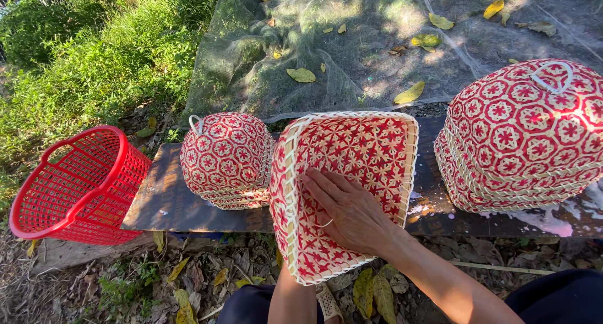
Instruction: The person picks up small woven baskets with red and white patterns from a wooden board and stacks them one by one into a growing pile. The person handles each basket individually, turning it over and placing it on top of the previous one.
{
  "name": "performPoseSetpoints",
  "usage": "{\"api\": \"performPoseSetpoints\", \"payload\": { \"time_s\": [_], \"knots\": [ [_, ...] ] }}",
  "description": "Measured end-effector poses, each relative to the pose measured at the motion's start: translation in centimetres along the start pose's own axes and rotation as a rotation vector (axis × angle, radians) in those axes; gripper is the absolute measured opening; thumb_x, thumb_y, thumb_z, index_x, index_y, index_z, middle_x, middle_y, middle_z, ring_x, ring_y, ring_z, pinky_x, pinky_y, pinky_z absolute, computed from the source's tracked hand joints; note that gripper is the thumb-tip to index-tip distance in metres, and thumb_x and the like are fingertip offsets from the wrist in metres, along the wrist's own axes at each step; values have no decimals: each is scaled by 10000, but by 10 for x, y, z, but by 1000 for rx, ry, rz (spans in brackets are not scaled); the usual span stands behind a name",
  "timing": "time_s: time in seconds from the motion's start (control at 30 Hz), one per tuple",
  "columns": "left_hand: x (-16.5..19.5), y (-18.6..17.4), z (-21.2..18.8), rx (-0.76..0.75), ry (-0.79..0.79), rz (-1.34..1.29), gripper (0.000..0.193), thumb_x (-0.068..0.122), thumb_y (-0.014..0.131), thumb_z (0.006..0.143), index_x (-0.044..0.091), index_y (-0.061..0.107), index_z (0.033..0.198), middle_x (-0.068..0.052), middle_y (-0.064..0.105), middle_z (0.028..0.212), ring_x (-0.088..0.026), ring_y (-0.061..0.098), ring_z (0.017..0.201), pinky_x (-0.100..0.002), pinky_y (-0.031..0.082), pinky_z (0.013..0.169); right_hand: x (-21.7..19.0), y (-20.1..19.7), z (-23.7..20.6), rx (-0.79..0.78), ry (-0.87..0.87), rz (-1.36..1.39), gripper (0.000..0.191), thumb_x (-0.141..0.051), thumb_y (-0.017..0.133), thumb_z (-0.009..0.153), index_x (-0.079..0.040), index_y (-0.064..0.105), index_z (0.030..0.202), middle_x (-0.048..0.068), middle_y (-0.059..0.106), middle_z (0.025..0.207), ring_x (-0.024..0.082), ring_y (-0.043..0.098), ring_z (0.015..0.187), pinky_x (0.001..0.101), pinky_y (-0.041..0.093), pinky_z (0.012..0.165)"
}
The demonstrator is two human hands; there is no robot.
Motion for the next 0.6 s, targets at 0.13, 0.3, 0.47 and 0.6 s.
{"api": "performPoseSetpoints", "payload": {
  "time_s": [0.13,0.3,0.47,0.6],
  "knots": [
    [3,7,-2,17,10,-192,663,416,345,1084,157,111,1648,-77,229,1696,-262,268,1547,-484,291,1240,14,13,-1,-161,136,56,775,-362,571,899,-128,302,1588,78,312,1630,338,394,1396,515,368,1064],
    [-9,5,6,62,-12,-124,685,446,369,1069,168,125,1646,-67,243,1696,-245,278,1551,-467,307,1232,12,1,-2,-84,52,19,771,-357,585,887,-91,319,1561,118,312,1640,349,385,1433,517,369,1086],
    [12,28,19,-96,28,-118,698,469,389,1074,126,152,1635,-110,281,1662,-262,324,1516,-457,341,1222,20,8,-10,-43,21,131,745,-329,577,895,-41,372,1551,158,380,1618,350,410,1427,513,339,1157],
    [44,54,40,-57,35,-99,715,528,353,1068,91,239,1623,-136,381,1599,-247,416,1451,-435,376,1194,65,44,-23,-166,182,430,655,-399,592,957,-54,450,1496,169,475,1546,338,463,1416,474,352,1190]
  ]
}}
Point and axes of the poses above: each hand's wrist, its own z-axis towards the middle knuckle, its own y-axis out of the palm, x = y × z, the point moved 10 cm from there along z, towards the middle knuckle
